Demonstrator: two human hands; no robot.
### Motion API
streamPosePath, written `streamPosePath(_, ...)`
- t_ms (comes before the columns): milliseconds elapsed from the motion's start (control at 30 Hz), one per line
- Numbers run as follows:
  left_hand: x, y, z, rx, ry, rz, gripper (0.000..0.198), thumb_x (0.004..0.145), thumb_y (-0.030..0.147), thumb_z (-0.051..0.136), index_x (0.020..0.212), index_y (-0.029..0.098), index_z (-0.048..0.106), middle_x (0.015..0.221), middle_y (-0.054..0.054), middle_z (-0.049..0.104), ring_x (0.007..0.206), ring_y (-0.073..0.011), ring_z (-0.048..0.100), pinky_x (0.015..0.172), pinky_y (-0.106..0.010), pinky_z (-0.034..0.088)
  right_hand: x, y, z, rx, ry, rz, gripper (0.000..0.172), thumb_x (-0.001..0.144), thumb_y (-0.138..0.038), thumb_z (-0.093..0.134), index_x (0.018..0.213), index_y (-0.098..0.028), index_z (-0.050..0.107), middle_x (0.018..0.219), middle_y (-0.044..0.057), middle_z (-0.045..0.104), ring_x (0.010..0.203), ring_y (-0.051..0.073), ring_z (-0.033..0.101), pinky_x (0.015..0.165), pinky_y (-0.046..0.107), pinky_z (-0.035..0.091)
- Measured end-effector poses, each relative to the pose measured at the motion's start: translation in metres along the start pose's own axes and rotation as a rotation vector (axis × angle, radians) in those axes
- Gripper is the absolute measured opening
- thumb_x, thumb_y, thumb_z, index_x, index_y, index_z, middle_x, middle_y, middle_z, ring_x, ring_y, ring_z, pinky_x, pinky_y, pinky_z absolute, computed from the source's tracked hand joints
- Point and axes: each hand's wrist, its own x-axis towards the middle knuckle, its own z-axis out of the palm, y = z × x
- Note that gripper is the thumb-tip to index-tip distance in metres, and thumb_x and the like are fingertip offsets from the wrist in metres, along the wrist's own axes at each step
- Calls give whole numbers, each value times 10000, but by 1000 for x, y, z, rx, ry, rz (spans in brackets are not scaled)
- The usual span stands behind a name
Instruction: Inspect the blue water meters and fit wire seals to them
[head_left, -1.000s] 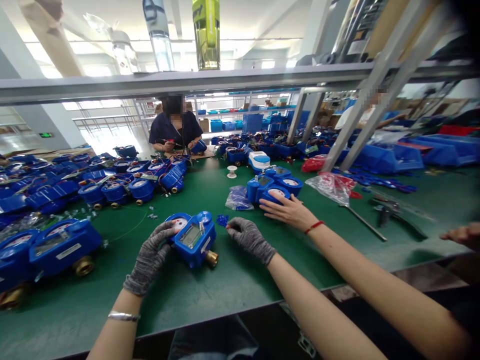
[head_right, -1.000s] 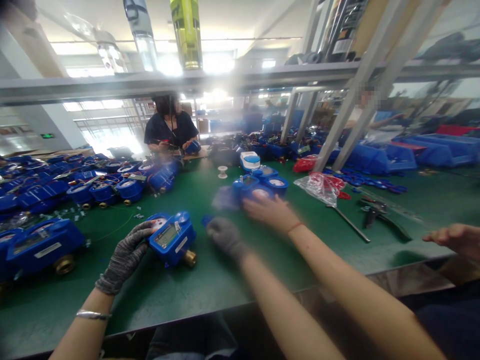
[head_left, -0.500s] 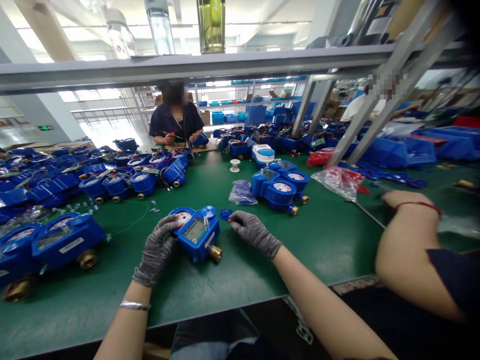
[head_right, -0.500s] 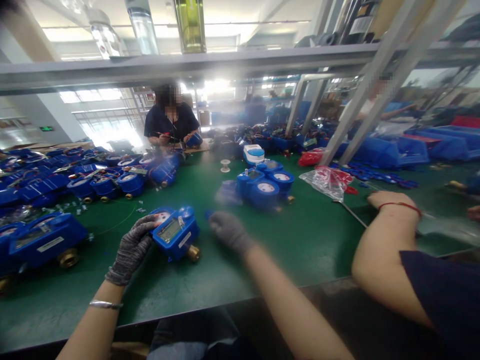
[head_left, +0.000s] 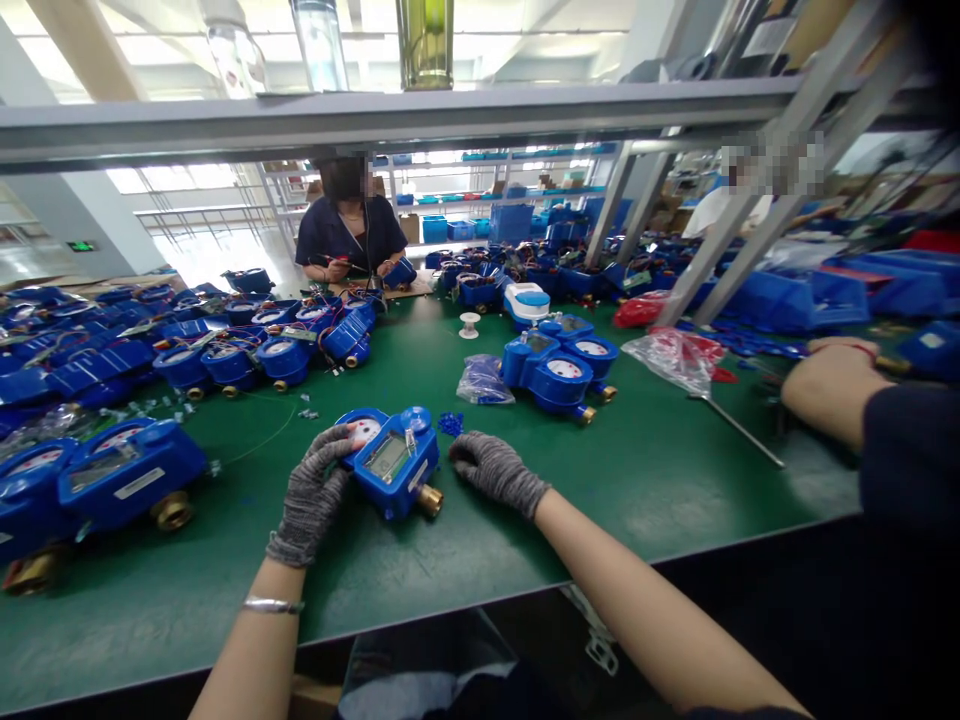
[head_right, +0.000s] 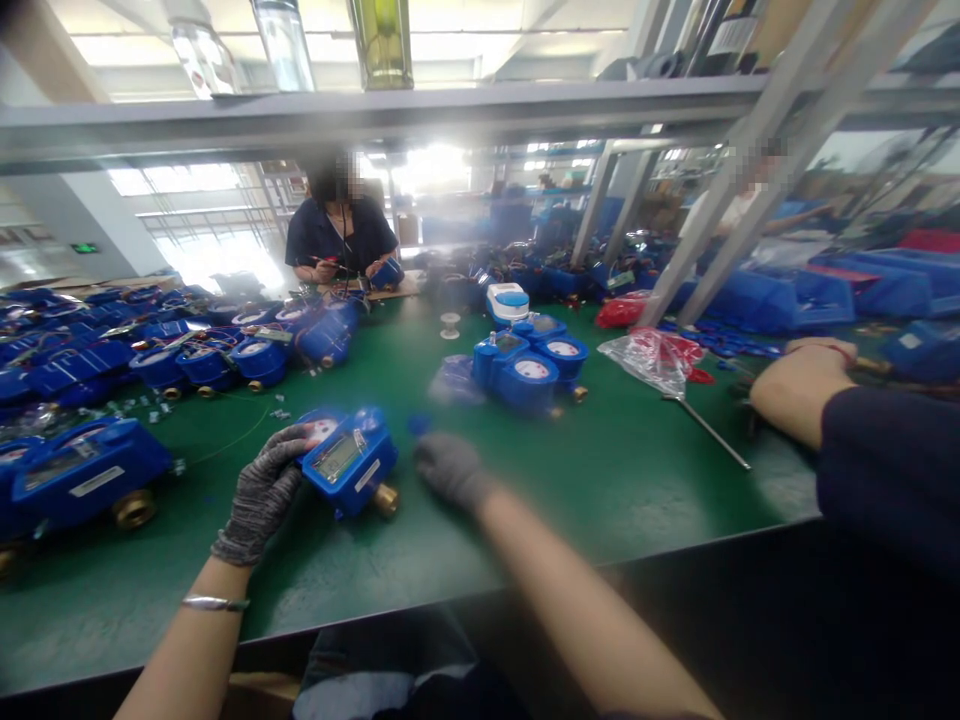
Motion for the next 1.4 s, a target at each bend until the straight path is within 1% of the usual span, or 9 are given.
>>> streamPosePath(133,0,0,1,-1,-2,-1,232,878,181,608,1086,237,693,1300,-76,592,1245,-262,542,1106,-495,407,3,-13,3,-6,-22,-18,199,821,-192,638,1002,-182,719,961,62,706,869,193,636,760,273,465)
streamPosePath(367,-3,0,0,-8,2,-6,239,884,181,589,1088,248,694,1303,-70,591,1254,-263,537,1118,-500,396,2,-27,4,-35,-48,-62,221,848,-204,602,1026,-226,731,976,49,702,919,196,616,801,279,441)
streamPosePath(533,-3,0,0,-22,7,-14,241,876,181,594,1083,251,696,1302,-64,593,1250,-262,540,1117,-496,400,-1,-29,4,-58,-46,-53,206,852,-185,586,994,-209,733,971,60,696,925,196,608,807,279,438)
streamPosePath(667,-3,-1,0,-29,2,-11,238,878,188,597,1083,255,696,1298,-59,596,1249,-258,541,1118,-490,401,-1,-28,6,-61,-28,-38,155,847,-190,596,931,-180,726,927,78,695,869,205,613,768,290,444)
streamPosePath(767,-3,0,0,-28,6,-13,236,882,201,602,1092,257,693,1301,-59,593,1249,-255,540,1118,-485,400,4,-23,6,-43,8,-21,133,859,-187,583,880,-146,708,892,102,691,817,211,613,731,302,450)
streamPosePath(867,-3,2,1,-32,11,-14,228,887,221,600,1090,259,697,1300,-59,590,1247,-254,542,1111,-474,408,11,-16,0,13,75,-16,133,883,-168,557,902,-132,684,909,96,686,815,191,611,740,289,461)
streamPosePath(1033,-2,4,3,-49,20,-23,213,894,236,598,1081,259,696,1286,-55,595,1242,-248,546,1109,-462,413,21,-13,-10,122,126,-118,98,881,-169,587,935,-143,665,921,56,678,834,165,604,754,270,468)
streamPosePath(1233,-3,-2,2,-16,14,-21,226,884,207,612,1089,258,692,1295,-62,589,1244,-256,540,1117,-492,395,28,-18,-16,161,88,-224,58,811,-106,629,850,-129,665,821,37,653,752,155,579,687,261,453)
streamPosePath(1400,-3,-4,3,-20,32,-25,218,880,199,613,1075,252,694,1291,-63,594,1234,-256,549,1114,-495,397,23,-19,-25,140,36,-322,81,793,-83,633,819,-147,675,833,33,638,774,159,569,733,278,458)
